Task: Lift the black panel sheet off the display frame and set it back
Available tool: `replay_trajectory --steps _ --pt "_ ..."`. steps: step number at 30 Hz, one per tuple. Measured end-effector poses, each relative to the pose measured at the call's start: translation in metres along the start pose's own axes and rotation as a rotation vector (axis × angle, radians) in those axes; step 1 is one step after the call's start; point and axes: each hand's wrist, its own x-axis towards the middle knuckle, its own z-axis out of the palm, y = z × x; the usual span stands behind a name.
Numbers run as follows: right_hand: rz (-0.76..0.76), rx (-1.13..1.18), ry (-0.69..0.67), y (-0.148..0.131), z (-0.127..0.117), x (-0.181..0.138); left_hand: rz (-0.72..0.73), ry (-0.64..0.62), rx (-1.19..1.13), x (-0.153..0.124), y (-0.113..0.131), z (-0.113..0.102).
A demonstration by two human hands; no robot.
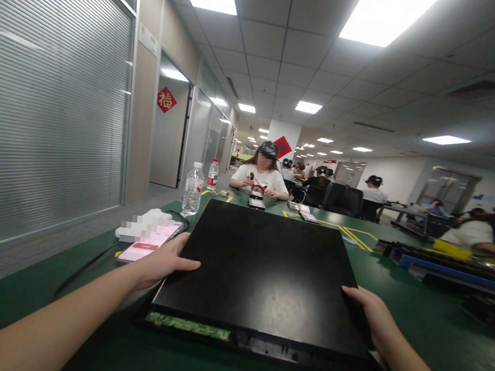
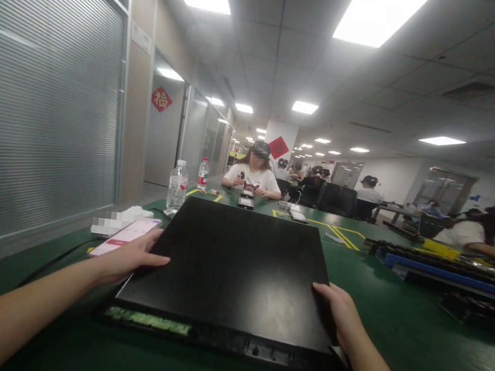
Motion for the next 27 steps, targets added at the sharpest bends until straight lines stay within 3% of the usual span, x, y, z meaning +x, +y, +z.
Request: replay_trajectory --steps 14,27 --pt "0.034 -0.002 -0.048 0.000 0.002 -0.002 -0.025 0.074 0.032 0.001 0.002 0.001" --pt "0.006 -0.056 -0.108 0.004 -0.002 0.006 -0.034 0.011 0.025 0.002 0.000 -0.002"
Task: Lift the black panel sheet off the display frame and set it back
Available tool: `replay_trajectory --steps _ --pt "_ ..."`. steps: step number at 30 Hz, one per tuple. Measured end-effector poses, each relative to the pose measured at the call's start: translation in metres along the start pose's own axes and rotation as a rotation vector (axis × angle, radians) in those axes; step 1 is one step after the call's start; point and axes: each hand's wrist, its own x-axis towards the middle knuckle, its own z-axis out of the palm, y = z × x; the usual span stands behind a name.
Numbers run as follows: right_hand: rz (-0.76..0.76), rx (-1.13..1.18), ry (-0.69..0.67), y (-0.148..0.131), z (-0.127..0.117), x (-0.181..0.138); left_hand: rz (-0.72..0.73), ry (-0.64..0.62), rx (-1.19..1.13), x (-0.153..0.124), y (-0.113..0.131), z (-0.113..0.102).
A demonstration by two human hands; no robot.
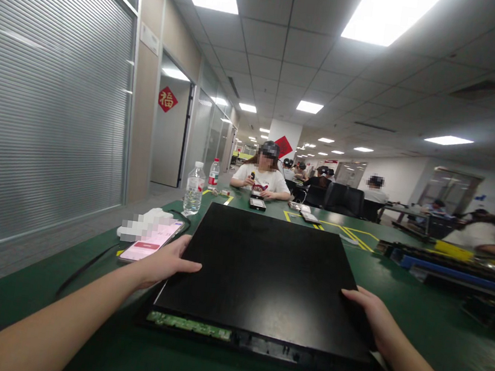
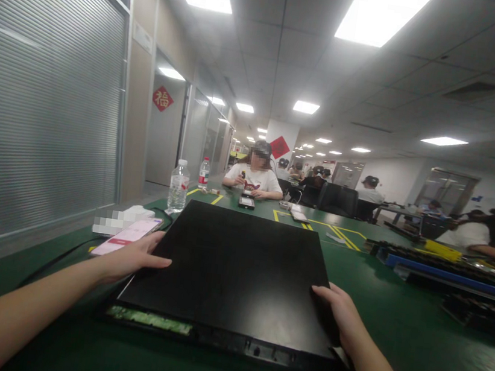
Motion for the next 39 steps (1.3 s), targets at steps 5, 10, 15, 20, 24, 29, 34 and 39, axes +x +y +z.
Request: replay_trajectory --steps 5,10,15,20,24,29,34,39 --pt "-0.011 -0.020 -0.017 0.000 0.000 -0.001 -0.007 -0.026 0.002 0.002 -0.002 -0.003" --pt "0.003 0.025 -0.048 0.001 -0.001 0.002 -0.002 -0.030 0.044 0.004 -0.006 -0.006" --pt "0.027 0.039 -0.056 0.000 0.001 0.000 -0.010 -0.027 0.104 0.006 -0.009 -0.010" --pt "0.019 0.031 -0.051 0.002 0.000 0.002 -0.004 -0.011 0.118 0.005 -0.010 -0.010" --pt "0.012 0.027 -0.062 0.005 -0.002 0.005 0.016 0.008 0.086 0.004 -0.010 -0.008" --pt "0.022 0.023 -0.071 0.005 -0.001 0.003 0.006 0.035 0.091 0.002 -0.006 -0.005" --pt "0.022 0.024 -0.078 0.003 0.000 0.001 0.032 0.009 0.058 0.003 -0.008 -0.008" --pt "0.039 0.042 -0.079 0.004 -0.001 0.002 0.022 -0.011 0.018 0.005 -0.010 -0.009"
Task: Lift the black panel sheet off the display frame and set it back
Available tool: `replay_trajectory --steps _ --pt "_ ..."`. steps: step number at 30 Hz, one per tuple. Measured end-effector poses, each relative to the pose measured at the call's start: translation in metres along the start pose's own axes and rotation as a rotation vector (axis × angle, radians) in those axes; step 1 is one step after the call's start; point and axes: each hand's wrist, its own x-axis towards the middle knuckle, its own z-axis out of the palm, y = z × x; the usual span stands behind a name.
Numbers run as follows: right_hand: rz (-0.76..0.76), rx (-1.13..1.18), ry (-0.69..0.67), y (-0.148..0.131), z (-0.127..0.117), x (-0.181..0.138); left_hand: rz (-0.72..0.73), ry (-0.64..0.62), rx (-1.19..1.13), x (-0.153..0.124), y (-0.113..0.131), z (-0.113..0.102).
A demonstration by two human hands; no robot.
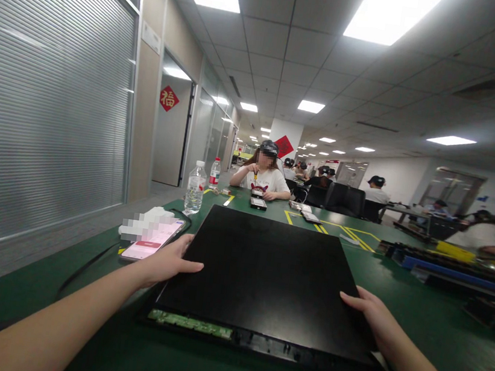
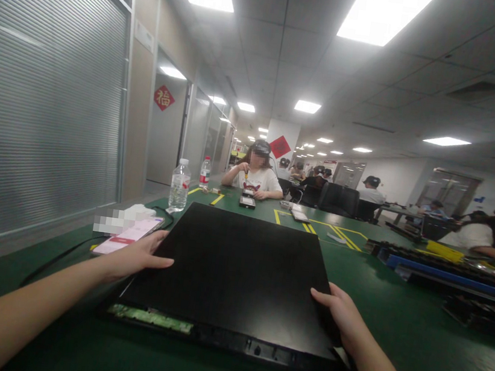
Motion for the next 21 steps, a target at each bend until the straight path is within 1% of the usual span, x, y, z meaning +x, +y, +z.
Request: replay_trajectory --steps 7,13,21 --pt "0.023 -0.001 0.001 -0.0013 0.0017 -0.0011 -0.053 -0.007 -0.060 -0.0045 0.0053 0.0060" --pt "0.007 -0.015 0.015 -0.0036 0.0031 -0.0043 -0.027 0.003 -0.061 -0.0033 0.0030 0.0045" --pt "0.017 0.011 -0.021 -0.0027 0.0041 -0.0048 -0.086 0.025 -0.092 -0.0076 0.0091 0.0087"
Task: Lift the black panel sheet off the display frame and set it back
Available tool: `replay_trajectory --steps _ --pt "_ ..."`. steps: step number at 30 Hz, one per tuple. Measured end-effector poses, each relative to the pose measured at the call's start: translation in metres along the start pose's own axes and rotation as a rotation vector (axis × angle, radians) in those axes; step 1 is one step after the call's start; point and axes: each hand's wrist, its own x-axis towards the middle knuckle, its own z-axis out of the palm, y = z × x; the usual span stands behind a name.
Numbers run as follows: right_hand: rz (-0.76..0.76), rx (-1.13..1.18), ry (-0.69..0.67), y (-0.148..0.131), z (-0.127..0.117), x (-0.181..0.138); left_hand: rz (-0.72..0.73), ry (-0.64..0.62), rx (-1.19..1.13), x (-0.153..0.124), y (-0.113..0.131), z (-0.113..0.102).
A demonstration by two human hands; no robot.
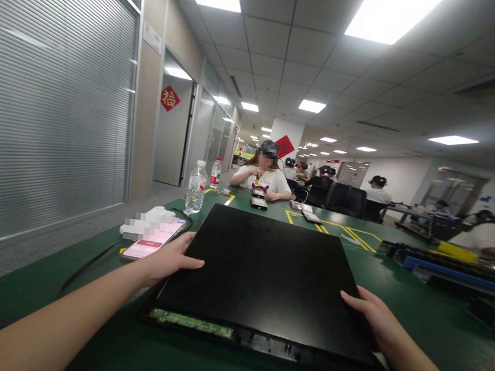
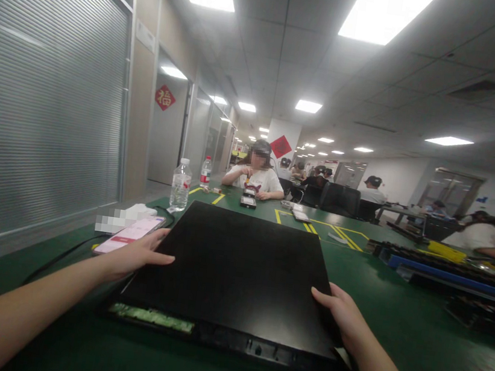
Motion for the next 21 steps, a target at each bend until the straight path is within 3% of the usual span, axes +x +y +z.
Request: replay_trajectory --steps 8,21 --pt "0.012 -0.007 -0.034 -0.0010 0.0021 -0.0029 0.032 0.031 0.077 0.0039 -0.0013 -0.0057" --pt "0.022 0.014 0.005 0.0032 -0.0023 0.0046 0.017 -0.019 0.060 0.0056 -0.0042 -0.0070"
